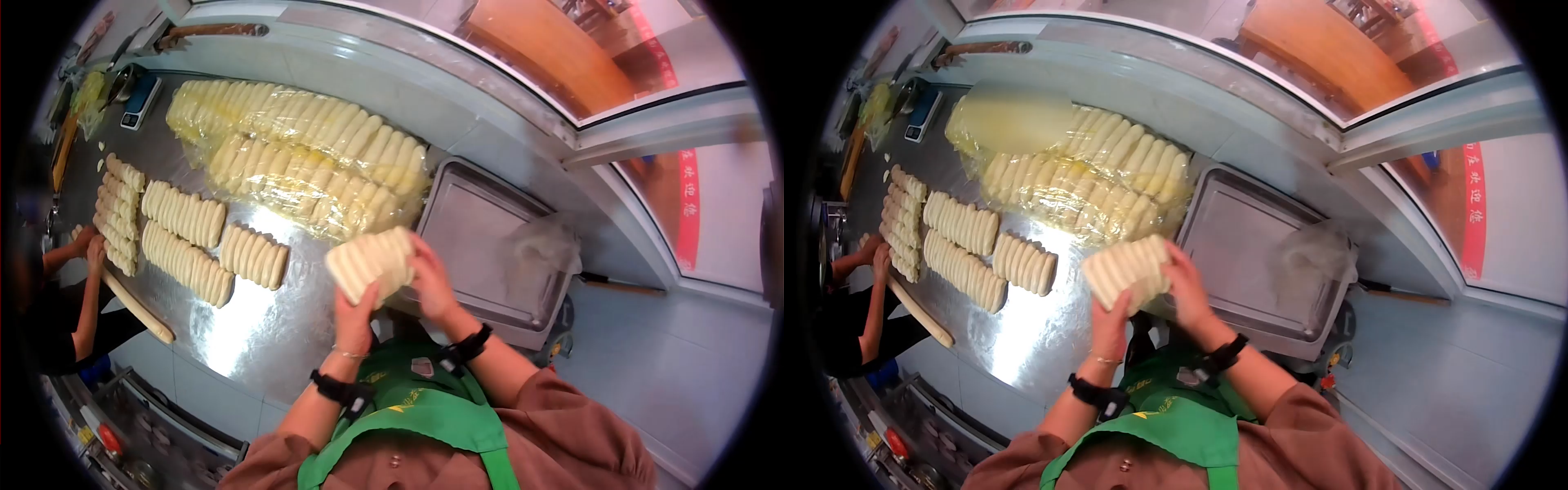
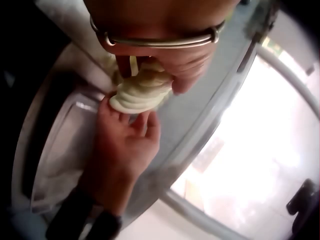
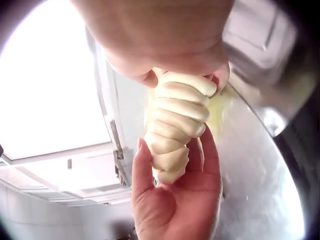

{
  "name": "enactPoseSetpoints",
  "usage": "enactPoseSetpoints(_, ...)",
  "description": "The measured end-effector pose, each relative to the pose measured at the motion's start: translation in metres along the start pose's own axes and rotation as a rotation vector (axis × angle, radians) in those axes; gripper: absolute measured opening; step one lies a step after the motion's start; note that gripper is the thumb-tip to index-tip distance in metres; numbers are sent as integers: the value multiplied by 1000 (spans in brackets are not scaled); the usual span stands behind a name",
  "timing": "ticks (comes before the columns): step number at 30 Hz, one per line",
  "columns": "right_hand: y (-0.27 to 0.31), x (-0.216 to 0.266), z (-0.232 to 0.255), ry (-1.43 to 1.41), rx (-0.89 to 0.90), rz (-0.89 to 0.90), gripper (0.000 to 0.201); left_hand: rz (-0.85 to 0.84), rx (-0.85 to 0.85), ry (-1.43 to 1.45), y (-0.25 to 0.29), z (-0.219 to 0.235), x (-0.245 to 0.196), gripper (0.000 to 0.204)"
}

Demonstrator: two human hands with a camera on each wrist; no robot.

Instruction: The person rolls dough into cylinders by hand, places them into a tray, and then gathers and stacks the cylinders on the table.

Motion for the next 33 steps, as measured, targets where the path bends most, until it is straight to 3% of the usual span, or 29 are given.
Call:
enactPoseSetpoints(4,-49,80,87,183,-22,124,48,164,173,233,4,-118,63,54)
enactPoseSetpoints(9,-125,125,134,393,61,110,48,137,169,377,-17,-193,135,58)
enactPoseSetpoints(11,-150,127,136,468,108,85,49,147,67,472,-32,-198,153,61)
enactPoseSetpoints(15,-172,125,104,721,214,205,50,97,-52,578,-60,-201,168,62)
enactPoseSetpoints(18,-155,148,80,1259,112,963,48,215,-84,539,-66,-194,185,59)
enactPoseSetpoints(22,-147,148,79,1307,90,1022,48,331,-111,381,-65,-185,194,58)
enactPoseSetpoints(24,-129,155,73,1295,60,1154,49,342,-134,320,-64,-172,192,60)
enactPoseSetpoints(26,-110,166,74,1272,8,1199,49,384,-249,196,-61,-149,194,65)
enactPoseSetpoints(28,-97,168,87,1246,-51,1247,50,322,-329,62,-53,-128,185,67)
enactPoseSetpoints(29,-104,159,105,1223,-74,1169,51,265,-409,-74,-50,-115,178,68)
enactPoseSetpoints(31,-110,153,120,1199,-99,1086,51,269,-371,-63,-50,-126,174,63)
enactPoseSetpoints(33,-116,151,120,1105,-97,1090,48,202,-173,-14,-66,-166,165,57)
Point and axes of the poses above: each hand's wrist, its own y-axis away from the middle knuckle, its own z-axis out of the back of the hand, x = y × z, the point moved 10 cm from there along -y, towards the middle knuckle, and after that the axes turned 11 degrees about -x, right-handed, at the moved point
